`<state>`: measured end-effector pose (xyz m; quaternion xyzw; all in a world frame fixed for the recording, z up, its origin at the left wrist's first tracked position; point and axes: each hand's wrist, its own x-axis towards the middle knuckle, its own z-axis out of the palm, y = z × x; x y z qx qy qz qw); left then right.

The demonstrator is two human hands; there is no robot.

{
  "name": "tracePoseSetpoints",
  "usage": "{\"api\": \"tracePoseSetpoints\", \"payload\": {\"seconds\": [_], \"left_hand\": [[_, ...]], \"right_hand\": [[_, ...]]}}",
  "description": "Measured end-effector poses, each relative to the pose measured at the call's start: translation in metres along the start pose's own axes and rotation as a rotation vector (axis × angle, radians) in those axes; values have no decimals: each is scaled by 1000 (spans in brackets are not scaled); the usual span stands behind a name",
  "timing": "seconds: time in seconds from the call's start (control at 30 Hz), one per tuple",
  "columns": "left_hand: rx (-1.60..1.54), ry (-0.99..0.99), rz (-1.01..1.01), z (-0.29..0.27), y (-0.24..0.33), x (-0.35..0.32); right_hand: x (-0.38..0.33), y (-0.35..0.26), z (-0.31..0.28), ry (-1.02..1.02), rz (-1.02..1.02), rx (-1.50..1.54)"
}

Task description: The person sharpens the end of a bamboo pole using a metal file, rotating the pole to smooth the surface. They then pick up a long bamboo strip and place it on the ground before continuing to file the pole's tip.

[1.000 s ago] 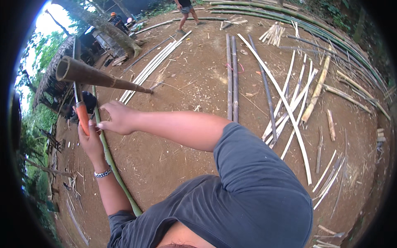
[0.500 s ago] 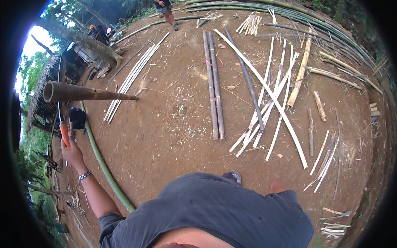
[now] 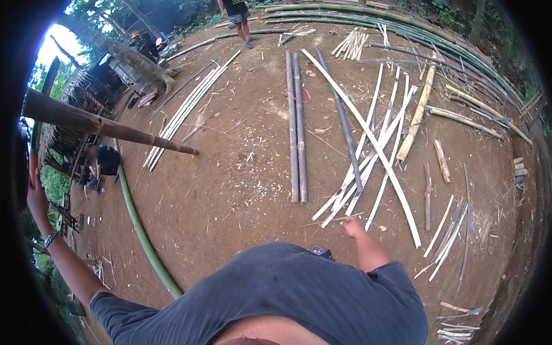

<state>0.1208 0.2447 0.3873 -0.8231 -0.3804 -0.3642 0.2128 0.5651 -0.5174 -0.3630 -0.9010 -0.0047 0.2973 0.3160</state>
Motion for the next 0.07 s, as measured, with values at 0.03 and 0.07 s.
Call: {"api": "tracePoseSetpoints", "payload": {"seconds": [0.03,0.07], "left_hand": [[64,81,8,8,15,9],[70,81,-2,8,11,5]], "right_hand": [[14,17,0,5,22,-12],[17,27,-4,-21,21,-117]]}}
